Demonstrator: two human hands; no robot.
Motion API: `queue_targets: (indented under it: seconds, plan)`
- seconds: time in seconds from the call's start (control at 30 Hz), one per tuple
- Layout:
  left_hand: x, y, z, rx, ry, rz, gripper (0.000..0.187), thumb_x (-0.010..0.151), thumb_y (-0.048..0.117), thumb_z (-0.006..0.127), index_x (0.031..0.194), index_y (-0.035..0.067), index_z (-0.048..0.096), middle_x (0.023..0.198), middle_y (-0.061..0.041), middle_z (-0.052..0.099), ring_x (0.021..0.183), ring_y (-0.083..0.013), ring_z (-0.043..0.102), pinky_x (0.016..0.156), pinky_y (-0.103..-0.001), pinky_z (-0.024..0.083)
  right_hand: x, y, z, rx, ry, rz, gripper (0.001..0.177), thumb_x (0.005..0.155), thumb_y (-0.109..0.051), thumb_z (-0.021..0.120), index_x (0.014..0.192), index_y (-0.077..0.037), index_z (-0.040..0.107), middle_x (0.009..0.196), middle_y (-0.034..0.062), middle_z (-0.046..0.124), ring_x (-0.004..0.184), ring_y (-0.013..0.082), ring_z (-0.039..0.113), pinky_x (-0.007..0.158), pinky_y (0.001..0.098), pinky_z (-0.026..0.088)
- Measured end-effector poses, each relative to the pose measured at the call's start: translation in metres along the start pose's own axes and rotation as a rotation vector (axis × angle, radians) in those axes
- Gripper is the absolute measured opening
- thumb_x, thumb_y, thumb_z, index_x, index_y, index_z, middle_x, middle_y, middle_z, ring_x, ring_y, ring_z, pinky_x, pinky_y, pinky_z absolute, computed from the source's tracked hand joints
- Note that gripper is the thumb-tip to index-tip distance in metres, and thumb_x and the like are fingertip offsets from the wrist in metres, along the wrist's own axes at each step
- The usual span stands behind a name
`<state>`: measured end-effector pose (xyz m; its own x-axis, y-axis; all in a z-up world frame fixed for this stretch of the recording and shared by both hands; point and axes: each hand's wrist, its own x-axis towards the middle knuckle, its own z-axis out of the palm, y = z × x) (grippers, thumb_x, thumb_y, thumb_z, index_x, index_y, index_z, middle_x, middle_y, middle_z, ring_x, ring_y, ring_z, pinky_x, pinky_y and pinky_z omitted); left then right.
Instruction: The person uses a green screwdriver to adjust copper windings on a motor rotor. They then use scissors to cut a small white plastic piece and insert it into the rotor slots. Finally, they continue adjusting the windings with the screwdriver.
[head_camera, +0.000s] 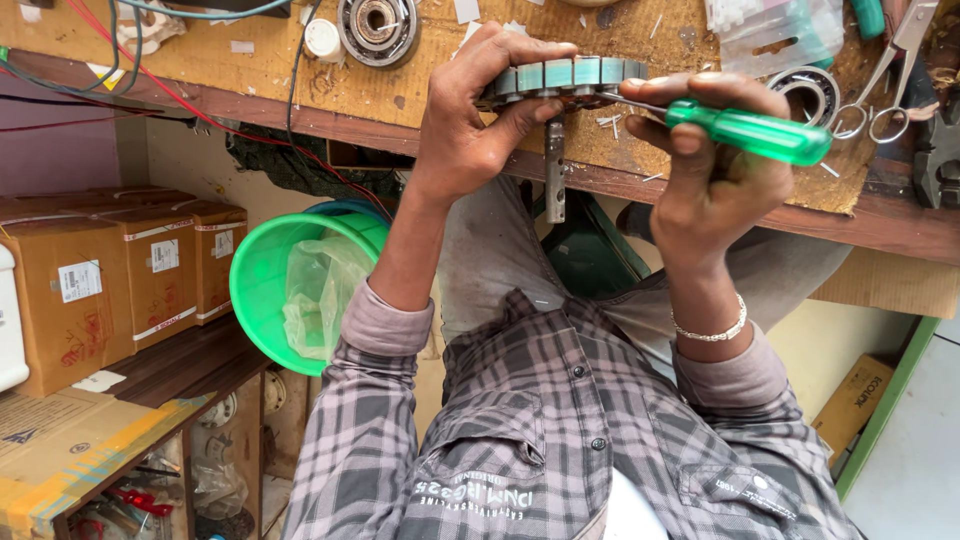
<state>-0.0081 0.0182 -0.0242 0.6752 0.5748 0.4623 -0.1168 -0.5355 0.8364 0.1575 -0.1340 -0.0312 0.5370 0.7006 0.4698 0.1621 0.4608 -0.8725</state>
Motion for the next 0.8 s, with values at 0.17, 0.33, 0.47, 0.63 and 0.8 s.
queue_targets:
  seconds: [0.17, 0.33, 0.47, 0.63, 0.8]
  plan:
    - [-0.001, -0.002, -0.002, -0.005, -0.003, 0.017, 0.039, 0.092, -0.001, 0.083, 0.128, 0.004, 0.07, 0.115, -0.006, 0.071, 0.102, -0.0189, 0.065, 0.09, -0.029, 0.051, -0.008, -0.005, 0.029, -0.062, 0.097, -0.102, 0.031, 0.113, -0.027, 0.055, 0.126, -0.001, 0.046, 0.114, 0.0206, 0.068, 0.108, 0.0307, 0.076, 0.08, 0.0326, 0.071]
    - [-0.008, -0.006, -0.004, -0.069, -0.001, -0.042, 0.035, 0.095, -0.001, 0.083, 0.127, 0.004, 0.07, 0.113, -0.005, 0.067, 0.099, -0.0157, 0.065, 0.089, -0.027, 0.051, 0.007, -0.016, 0.006, -0.077, -0.086, -0.039, 0.028, 0.116, -0.021, 0.054, 0.127, 0.004, 0.047, 0.116, 0.0207, 0.067, 0.11, 0.0302, 0.074, 0.093, 0.0383, 0.068]
    - [-0.013, -0.014, -0.005, -0.153, 0.026, -0.033, 0.034, 0.095, -0.003, 0.08, 0.127, 0.003, 0.068, 0.115, -0.006, 0.067, 0.102, -0.0152, 0.065, 0.093, -0.026, 0.051, 0.01, -0.019, 0.005, -0.093, -0.193, -0.068, 0.025, 0.118, -0.018, 0.053, 0.127, 0.005, 0.048, 0.12, 0.0205, 0.067, 0.113, 0.0311, 0.073, 0.099, 0.0386, 0.065]
    - [-0.02, -0.02, -0.002, -0.172, 0.062, -0.063, 0.035, 0.096, -0.003, 0.08, 0.128, 0.002, 0.068, 0.111, -0.005, 0.066, 0.101, -0.014, 0.066, 0.093, -0.024, 0.052, -0.005, -0.014, 0.023, -0.176, -0.109, -0.123, 0.022, 0.116, -0.017, 0.054, 0.126, 0.002, 0.05, 0.117, 0.0212, 0.068, 0.114, 0.0314, 0.073, 0.097, 0.0378, 0.066]
    - [-0.006, -0.003, -0.009, -0.141, 0.001, -0.101, 0.036, 0.099, 0.0, 0.079, 0.132, 0.006, 0.066, 0.116, -0.005, 0.069, 0.105, -0.0146, 0.068, 0.096, -0.025, 0.054, 0.003, -0.009, 0.013, -0.024, -0.068, 0.011, 0.027, 0.115, -0.022, 0.057, 0.126, 0.001, 0.049, 0.116, 0.0181, 0.069, 0.115, 0.0309, 0.074, 0.096, 0.0389, 0.067]
